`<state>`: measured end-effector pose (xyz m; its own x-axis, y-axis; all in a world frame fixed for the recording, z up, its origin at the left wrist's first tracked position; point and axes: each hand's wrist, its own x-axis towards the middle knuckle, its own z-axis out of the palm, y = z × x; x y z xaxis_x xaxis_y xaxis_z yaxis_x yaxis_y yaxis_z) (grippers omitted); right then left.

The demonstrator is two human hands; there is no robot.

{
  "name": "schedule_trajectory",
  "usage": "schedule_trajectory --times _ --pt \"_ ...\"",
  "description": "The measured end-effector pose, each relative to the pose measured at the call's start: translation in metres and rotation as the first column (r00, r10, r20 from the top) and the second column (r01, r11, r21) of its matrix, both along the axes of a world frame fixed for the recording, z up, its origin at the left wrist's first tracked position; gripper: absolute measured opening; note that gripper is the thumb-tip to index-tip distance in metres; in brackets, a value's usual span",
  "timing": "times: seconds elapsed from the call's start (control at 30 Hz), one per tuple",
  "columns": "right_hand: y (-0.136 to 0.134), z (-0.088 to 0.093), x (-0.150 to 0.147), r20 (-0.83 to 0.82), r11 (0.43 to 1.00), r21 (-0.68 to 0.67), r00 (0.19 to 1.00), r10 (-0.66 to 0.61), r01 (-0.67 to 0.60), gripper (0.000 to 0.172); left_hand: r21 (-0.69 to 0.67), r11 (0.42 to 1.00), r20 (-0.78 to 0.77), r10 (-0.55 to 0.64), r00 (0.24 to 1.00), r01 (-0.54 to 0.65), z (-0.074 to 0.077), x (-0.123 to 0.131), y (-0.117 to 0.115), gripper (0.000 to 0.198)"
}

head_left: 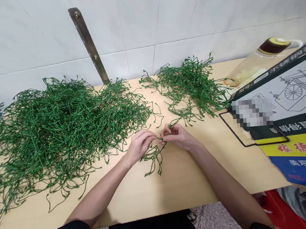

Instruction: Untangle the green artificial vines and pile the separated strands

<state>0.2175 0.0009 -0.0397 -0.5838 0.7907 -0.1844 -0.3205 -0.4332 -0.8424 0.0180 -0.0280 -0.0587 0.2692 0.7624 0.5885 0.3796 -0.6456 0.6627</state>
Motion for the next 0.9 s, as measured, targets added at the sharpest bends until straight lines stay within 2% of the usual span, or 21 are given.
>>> schedule_trajectory --times 0.13,0.33,0.5,0.6,0.73,0.9 --pt "0.0 0.0 0.0 -0.02 1.0 0.002 1.0 0.016 -0.016 0.044 0.014 1.0 0.018 -0.002 1.0 0.002 0.001 0.001 -0.001 0.009" --pt "0.0 -0.001 0.001 -0.008 1.0 -0.008 1.0 -0.006 0.006 0.042 0.103 0.995 0.022 -0.009 1.0 0.007 -0.002 -0.001 0.0 0.011" --pt "0.001 -0.001 0.001 -0.013 0.999 -0.003 0.999 -0.033 0.033 0.042 0.157 0.985 0.026 -0.081 0.996 0.076 -0.009 -0.001 0.0 0.028" --pt "0.001 -0.001 0.0 -0.008 0.999 -0.013 0.999 -0.034 0.034 0.042 0.146 0.987 0.002 -0.061 0.998 0.06 -0.009 0.0 0.0 0.022" --pt "0.003 -0.002 0.0 0.004 0.998 -0.002 0.998 -0.062 0.062 0.043 0.068 0.998 -0.002 -0.001 1.0 0.002 -0.003 0.0 -0.002 0.021" --pt "0.004 -0.006 -0.003 0.05 0.991 0.012 0.99 -0.134 0.133 0.044 -0.13 0.991 0.069 -0.026 0.997 0.035 0.005 -0.001 -0.004 0.018"
